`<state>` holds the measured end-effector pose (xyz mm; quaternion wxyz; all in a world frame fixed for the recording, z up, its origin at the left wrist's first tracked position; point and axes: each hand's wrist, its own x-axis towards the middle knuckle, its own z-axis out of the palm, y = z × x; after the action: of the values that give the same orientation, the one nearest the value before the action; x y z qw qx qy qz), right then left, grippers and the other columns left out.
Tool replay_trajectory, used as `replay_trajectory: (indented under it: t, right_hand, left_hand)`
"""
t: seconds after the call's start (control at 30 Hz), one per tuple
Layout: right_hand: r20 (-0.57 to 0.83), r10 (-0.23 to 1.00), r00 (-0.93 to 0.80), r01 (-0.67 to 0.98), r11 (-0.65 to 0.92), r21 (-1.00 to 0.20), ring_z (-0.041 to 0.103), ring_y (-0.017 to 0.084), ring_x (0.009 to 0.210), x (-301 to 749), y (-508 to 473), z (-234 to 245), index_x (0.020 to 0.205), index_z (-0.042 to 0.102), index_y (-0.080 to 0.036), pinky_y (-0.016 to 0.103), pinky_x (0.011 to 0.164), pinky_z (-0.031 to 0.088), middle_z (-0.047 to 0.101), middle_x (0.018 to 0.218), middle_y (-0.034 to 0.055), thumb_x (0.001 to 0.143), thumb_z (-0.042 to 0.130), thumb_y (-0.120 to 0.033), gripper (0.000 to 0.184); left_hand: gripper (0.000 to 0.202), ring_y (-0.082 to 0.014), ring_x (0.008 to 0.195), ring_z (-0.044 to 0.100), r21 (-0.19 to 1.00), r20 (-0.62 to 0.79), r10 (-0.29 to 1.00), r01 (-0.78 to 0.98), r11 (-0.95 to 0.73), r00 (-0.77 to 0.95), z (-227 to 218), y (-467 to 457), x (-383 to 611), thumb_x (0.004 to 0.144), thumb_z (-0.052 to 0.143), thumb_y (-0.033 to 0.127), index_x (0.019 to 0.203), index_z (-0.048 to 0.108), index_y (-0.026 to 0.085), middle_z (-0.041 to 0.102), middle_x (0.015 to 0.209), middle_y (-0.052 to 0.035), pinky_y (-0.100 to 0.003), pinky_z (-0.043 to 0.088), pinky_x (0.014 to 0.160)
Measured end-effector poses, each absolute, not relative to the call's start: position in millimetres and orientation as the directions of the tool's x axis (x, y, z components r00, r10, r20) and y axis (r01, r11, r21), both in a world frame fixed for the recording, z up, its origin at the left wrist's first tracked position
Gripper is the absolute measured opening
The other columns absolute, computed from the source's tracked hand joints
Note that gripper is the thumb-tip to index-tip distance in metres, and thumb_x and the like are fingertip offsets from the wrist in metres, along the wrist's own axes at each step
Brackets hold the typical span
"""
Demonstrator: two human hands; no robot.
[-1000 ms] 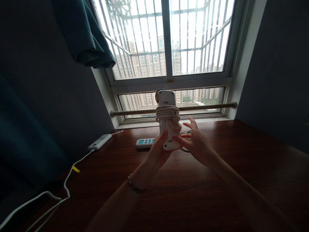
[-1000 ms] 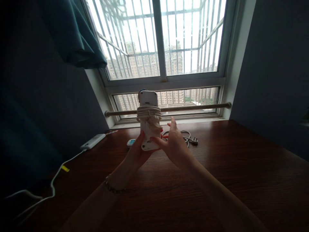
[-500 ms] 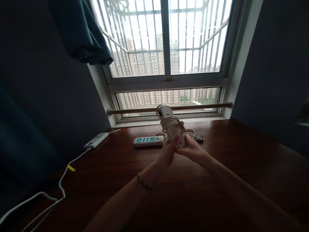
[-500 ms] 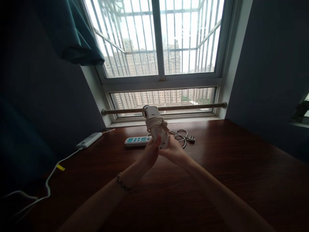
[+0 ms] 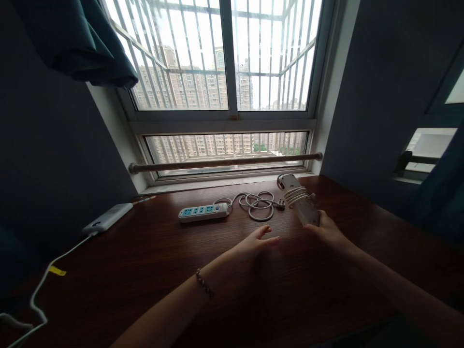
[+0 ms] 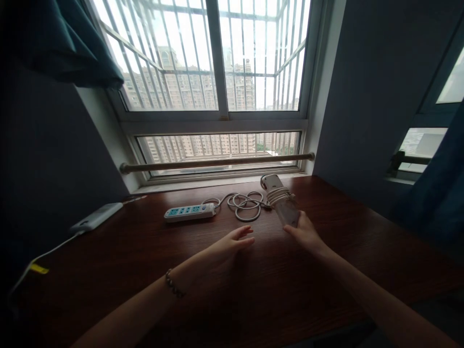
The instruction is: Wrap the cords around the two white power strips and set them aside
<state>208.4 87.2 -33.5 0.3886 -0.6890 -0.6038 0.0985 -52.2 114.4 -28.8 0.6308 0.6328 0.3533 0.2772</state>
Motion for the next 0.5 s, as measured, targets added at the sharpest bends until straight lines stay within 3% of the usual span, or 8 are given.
replay_trajectory:
  t: [0.23, 0.37, 0.5]
  right_hand:
    - [0.442, 0.826, 0.349, 0.934, -0.27, -0.233, 0.042, 0.034, 0.099, 347.9, 76.2, -52.6, 0.108, 0.035, -0.001, 0.041, 0.083, 0.036, 0.039, 0.106, 0.0249, 0.062, 0.062, -0.029, 0.06]
    - [0.427, 0.827, 0.366, 0.92, -0.392, -0.028, 0.042, 0.035, 0.097, 408.0, 65.6, -57.4, 0.103, 0.038, -0.001, 0.041, 0.083, 0.033, 0.041, 0.102, 0.0243, 0.062, 0.064, -0.03, 0.057]
    - [0.375, 0.822, 0.43, 0.867, -0.491, 0.084, 0.042, 0.035, 0.096, 452.3, 59.6, -64.5, 0.099, 0.04, -0.001, 0.039, 0.08, 0.033, 0.044, 0.096, 0.0234, 0.064, 0.065, -0.033, 0.054]
  left_hand:
    - [0.076, -0.0296, 0.116, 0.04, 0.988, -0.133, 0.759, 0.146, 0.05, 0.637, -36.8, 120.7, -47.9, 0.058, 0.072, 0.045, 0.118, 0.044, 0.008, 0.043, 0.126, -0.0199, -0.039, 0.031, 0.099]
    - [0.073, -0.0296, 0.111, 0.045, 0.986, -0.144, 0.74, 0.16, 0.049, 0.657, -34.6, 119.5, -46.6, 0.057, 0.071, 0.047, 0.114, 0.047, 0.007, 0.048, 0.121, -0.0197, -0.039, 0.037, 0.095]
    - [0.063, -0.0271, 0.108, 0.048, 0.984, -0.147, 0.731, 0.173, 0.04, 0.666, -29.6, 116.7, -46.6, 0.058, 0.071, 0.045, 0.108, 0.052, 0.01, 0.053, 0.117, -0.0161, -0.038, 0.037, 0.094]
